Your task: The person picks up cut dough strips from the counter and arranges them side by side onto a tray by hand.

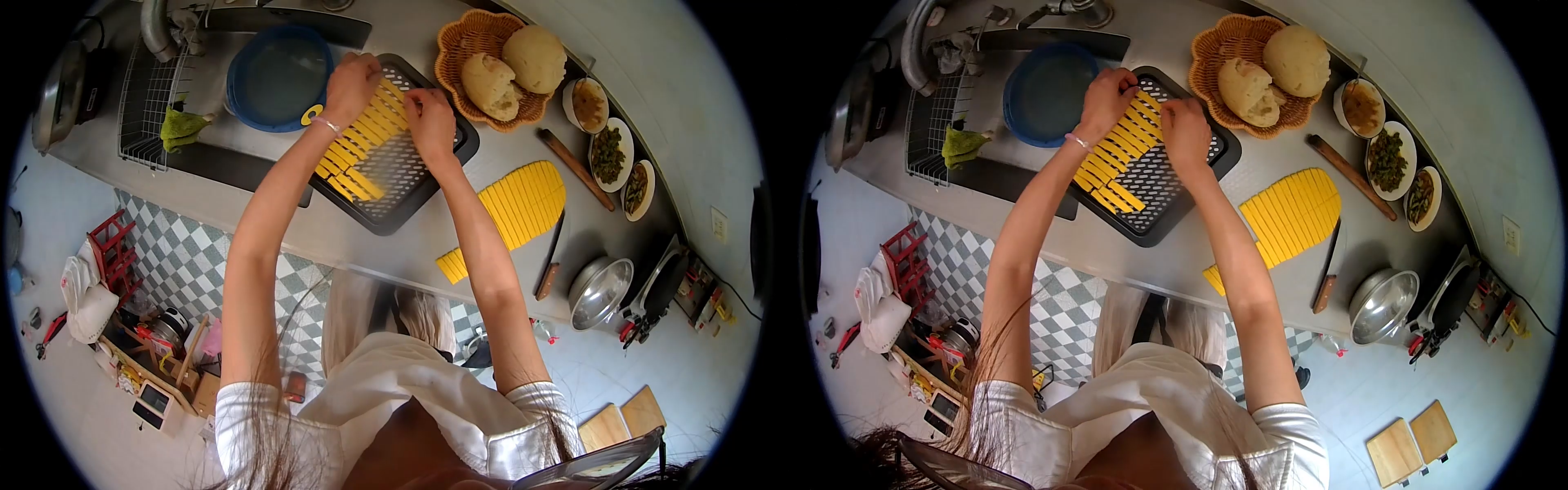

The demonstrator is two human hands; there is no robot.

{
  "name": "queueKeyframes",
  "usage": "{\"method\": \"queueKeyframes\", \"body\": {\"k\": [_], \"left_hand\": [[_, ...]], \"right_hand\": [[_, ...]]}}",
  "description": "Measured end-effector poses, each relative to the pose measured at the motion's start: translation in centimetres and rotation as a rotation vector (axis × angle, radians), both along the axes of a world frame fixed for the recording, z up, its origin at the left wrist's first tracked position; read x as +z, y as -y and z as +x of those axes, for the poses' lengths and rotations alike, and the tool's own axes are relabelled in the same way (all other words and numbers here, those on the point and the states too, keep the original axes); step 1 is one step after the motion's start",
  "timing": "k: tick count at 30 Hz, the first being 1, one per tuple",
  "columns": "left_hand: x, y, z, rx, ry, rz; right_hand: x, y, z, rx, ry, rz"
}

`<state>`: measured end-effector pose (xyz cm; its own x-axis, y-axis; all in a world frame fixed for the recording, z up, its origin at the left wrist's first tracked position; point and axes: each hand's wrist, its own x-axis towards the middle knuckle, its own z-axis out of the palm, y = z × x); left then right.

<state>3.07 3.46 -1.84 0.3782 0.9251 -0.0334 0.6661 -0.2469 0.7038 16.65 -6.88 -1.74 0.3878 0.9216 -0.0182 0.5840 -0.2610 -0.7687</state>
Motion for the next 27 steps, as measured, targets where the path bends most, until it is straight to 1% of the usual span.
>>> {"method": "queueKeyframes", "body": {"k": [1, 4, 7, 10, 13, 17, 22, 27], "left_hand": [[0.0, 0.0, 0.0, -0.002, -0.009, -0.010], [-0.1, 0.1, 0.0, -0.185, -0.030, 0.211], [0.2, 0.2, 0.0, -0.447, -0.068, 0.294], [0.2, 0.2, 0.2, -0.529, -0.094, 0.222], [0.0, -0.2, 0.1, -0.584, -0.113, 0.244], [-0.3, -1.3, 0.0, -0.686, -0.106, 0.208], [0.2, -2.4, 0.5, -0.819, -0.122, 0.214], [0.0, -2.8, 0.5, -0.851, -0.099, 0.208]], "right_hand": [[0.3, 0.1, 0.1, 0.004, 0.014, -0.004], [0.1, 0.4, 0.5, 0.021, 0.029, 0.017], [-0.6, 0.8, 0.9, 0.046, -0.005, 0.007], [-0.6, 0.9, 1.1, 0.070, -0.025, -0.012], [-0.6, 1.0, 1.3, 0.090, -0.032, -0.021], [-0.4, 1.0, 1.2, 0.089, -0.030, -0.028], [-0.6, 1.0, 1.1, 0.077, -0.041, -0.004], [0.0, 1.1, 1.0, 0.066, -0.063, 0.024]]}}
